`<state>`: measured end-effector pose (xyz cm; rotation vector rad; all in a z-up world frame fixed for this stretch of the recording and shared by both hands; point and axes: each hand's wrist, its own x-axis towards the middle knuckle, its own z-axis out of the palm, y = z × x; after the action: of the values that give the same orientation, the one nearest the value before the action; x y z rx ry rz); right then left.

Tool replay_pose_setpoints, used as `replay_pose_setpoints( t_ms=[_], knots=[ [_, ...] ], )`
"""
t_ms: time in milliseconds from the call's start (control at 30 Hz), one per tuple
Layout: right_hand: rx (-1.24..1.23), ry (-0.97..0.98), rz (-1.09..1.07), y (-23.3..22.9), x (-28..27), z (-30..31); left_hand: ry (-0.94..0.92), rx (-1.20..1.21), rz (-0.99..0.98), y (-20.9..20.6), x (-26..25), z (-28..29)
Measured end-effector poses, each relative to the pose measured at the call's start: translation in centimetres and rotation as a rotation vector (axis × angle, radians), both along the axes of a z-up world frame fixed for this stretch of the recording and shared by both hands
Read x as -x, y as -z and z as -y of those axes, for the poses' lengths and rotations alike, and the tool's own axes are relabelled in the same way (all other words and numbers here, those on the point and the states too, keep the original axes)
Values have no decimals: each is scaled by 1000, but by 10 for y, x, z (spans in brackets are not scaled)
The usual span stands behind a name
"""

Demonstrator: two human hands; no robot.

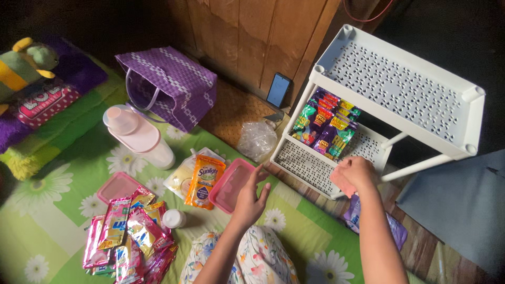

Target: The person sits on a green floral mat and repeatedly picks up small snack packets from a pile, then places them into a white plastic shelving unit. The person handles the packets one at a time, arranging them on the shelves.

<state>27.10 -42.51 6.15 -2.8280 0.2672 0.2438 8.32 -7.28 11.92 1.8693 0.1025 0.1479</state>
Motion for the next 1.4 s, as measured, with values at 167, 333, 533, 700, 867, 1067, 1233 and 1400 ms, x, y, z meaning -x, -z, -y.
replay_pose_setpoints(
  t_ms=[167, 333, 533, 700, 867, 1067, 1233, 1400],
  knots=[
    [-107, -5, -2, -4, 7, -10, -2, 16, -33, -3, 2, 2],
    [-111, 20, 7, -2, 8, -5, 0, 46, -32, -9, 5, 3],
    [-135, 19, -26, 0, 5, 2, -26, 56, -36, -7, 6, 2],
    [-112, 38, -40, 2, -1, 6, -32, 32, 15, 0, 7, 0],
    [-142, -6, -56, 1, -3, 10, -37, 54, 20, 3, 7, -2],
    [-94, -13, -57, -13, 5, 3, -49, 63, 14, 3, 6, -2],
    [-205, -26, 7, -23, 9, -9, -35, 72, -12, 4, 9, -1],
    [-444, -151, 247, -16, 19, -24, -67, 89, -50, 17, 20, -12]
  ],
)
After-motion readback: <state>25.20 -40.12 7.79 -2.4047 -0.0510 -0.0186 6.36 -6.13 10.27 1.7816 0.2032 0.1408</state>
